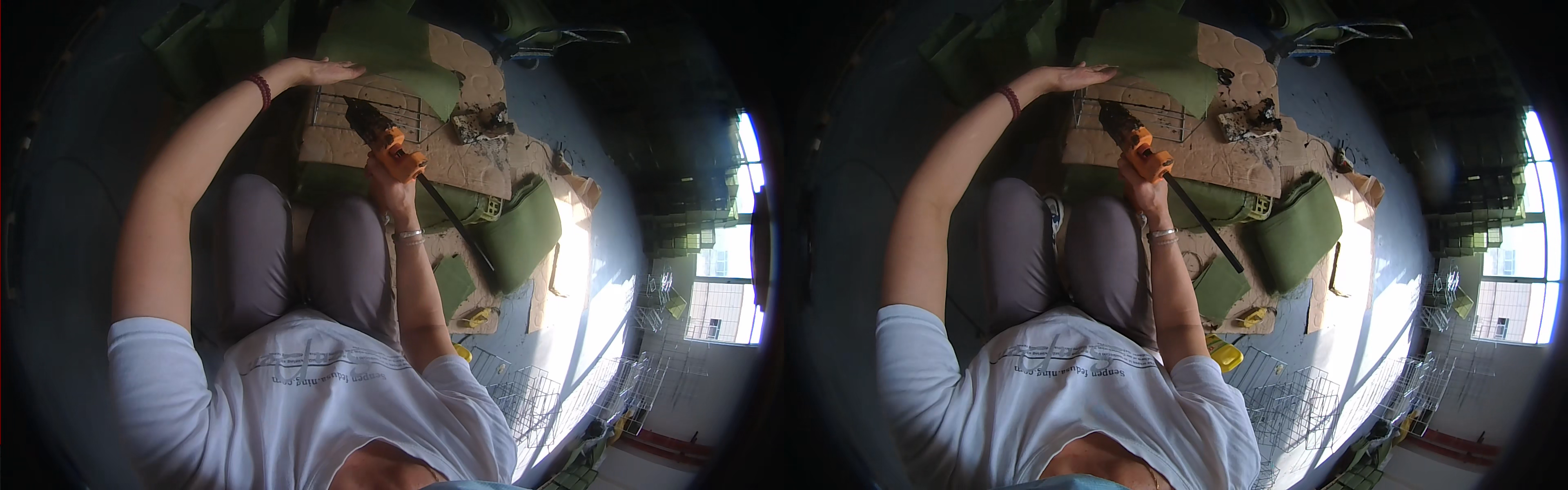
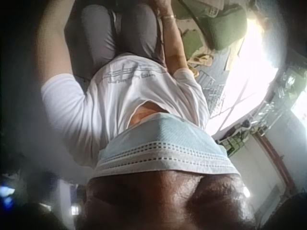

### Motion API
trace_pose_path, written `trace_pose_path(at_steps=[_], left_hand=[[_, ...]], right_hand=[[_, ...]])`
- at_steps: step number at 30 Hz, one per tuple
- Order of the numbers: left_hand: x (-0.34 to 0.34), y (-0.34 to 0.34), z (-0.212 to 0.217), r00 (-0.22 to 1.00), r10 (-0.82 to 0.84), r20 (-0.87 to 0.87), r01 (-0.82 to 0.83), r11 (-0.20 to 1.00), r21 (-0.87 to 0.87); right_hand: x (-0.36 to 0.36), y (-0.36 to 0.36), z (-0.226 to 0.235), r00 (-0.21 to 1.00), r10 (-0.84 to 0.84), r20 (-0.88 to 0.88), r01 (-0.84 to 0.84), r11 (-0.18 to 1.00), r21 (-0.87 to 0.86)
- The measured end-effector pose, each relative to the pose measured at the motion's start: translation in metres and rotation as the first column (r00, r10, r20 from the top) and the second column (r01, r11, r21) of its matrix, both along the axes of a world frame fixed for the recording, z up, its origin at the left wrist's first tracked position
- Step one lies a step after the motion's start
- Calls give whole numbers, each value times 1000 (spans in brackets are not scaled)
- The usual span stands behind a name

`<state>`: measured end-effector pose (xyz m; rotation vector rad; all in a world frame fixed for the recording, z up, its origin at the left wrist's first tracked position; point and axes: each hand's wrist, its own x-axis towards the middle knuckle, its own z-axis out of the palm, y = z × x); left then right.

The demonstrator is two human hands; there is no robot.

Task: Apply green fabric and foam to a metal furniture frame using a glue gun and metal staples/attachments.

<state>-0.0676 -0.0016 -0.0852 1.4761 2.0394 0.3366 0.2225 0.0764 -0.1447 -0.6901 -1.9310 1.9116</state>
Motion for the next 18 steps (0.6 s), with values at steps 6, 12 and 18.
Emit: trace_pose_path(at_steps=[6,12,18], left_hand=[[3,2,2,1000,9,-24,-9,1000,-23],[-1,-2,-1,995,-74,-67,74,997,-5],[1,1,-3,1000,-12,-19,12,1000,10]], right_hand=[[-14,-1,-1,988,150,30,-150,910,385],[-21,-9,9,985,150,86,-169,931,324],[-19,-10,16,985,145,90,-165,942,292]])
